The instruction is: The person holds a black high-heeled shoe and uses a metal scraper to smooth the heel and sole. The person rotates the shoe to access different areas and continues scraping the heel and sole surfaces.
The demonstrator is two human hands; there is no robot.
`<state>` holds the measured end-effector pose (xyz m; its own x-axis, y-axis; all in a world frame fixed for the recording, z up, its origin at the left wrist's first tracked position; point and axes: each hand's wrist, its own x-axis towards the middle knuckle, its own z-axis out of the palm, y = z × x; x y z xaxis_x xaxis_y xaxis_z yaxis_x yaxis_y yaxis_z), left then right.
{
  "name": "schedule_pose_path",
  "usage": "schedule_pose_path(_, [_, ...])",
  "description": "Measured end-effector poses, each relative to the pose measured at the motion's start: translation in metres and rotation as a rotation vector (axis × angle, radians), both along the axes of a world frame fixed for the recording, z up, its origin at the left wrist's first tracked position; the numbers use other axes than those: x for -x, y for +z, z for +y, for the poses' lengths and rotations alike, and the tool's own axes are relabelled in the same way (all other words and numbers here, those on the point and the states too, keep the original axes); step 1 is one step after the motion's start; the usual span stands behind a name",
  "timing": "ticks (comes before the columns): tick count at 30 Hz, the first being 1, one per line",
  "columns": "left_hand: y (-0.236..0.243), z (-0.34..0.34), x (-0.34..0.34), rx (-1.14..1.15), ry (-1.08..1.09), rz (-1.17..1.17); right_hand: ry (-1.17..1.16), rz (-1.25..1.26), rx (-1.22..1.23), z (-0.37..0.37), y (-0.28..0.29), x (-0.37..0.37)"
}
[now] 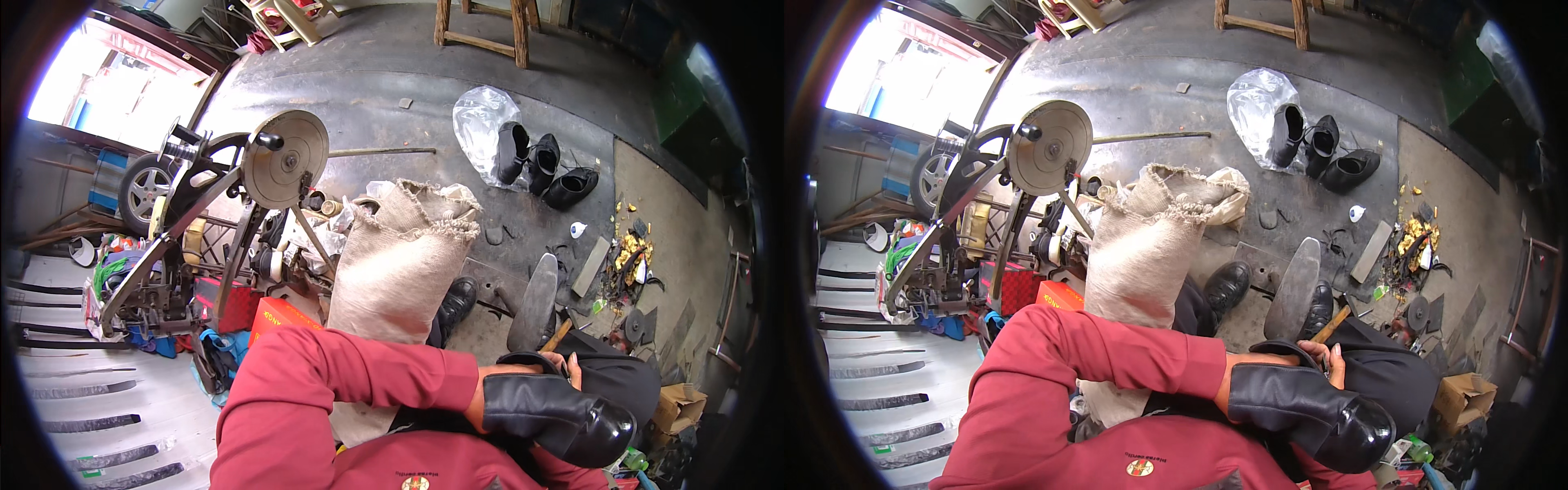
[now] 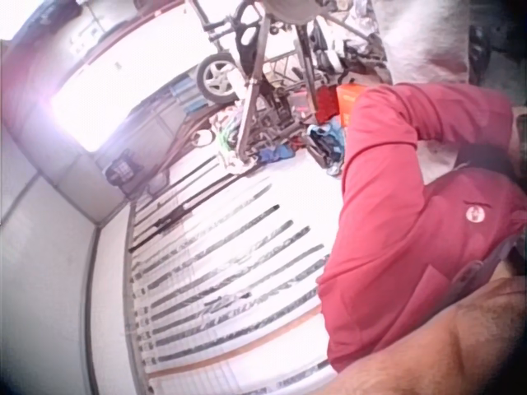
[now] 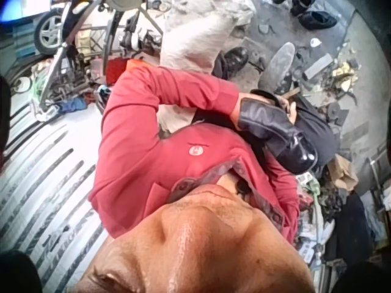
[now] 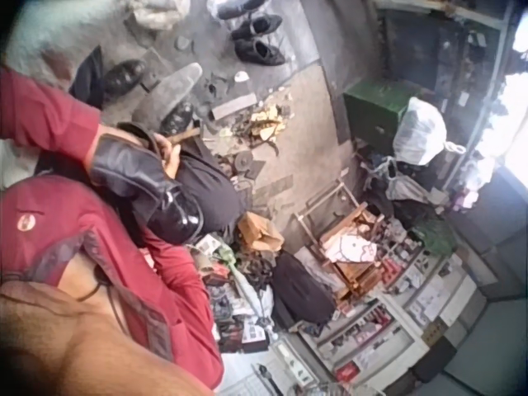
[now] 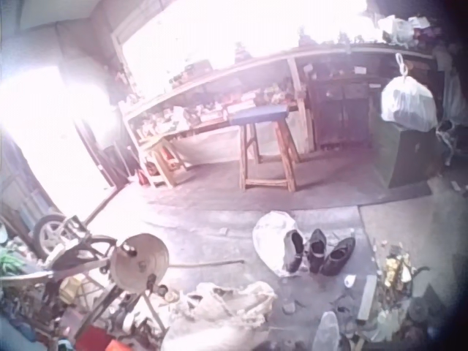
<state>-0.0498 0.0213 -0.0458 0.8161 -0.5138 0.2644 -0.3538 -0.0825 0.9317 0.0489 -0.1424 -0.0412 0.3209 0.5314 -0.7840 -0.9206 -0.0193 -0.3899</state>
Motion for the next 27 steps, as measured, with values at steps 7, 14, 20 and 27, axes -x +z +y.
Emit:
schedule_pose_path(7, [0.004, 0.005, 0.002, 0.119, 0.073, 0.016, -0.011, 0.007, 0.039, 0.000, -0.004, 0.001])
schedule_pose_path(14, [0.000, 0.000, 0.004, 0.056, 0.055, 0.007, 0.063, -0.053, 0.036, 0.003, 0.004, 0.001])
schedule_pose_path(20, [0.005, 0.005, 0.006, 0.102, 0.174, -0.100, 0.125, -0.107, 0.014, 0.008, 0.008, 0.000])
schedule_pose_path(27, [0.006, 0.001, 0.005, 0.122, 0.188, -0.073, 0.136, -0.118, 0.042, 0.007, 0.007, 0.000])
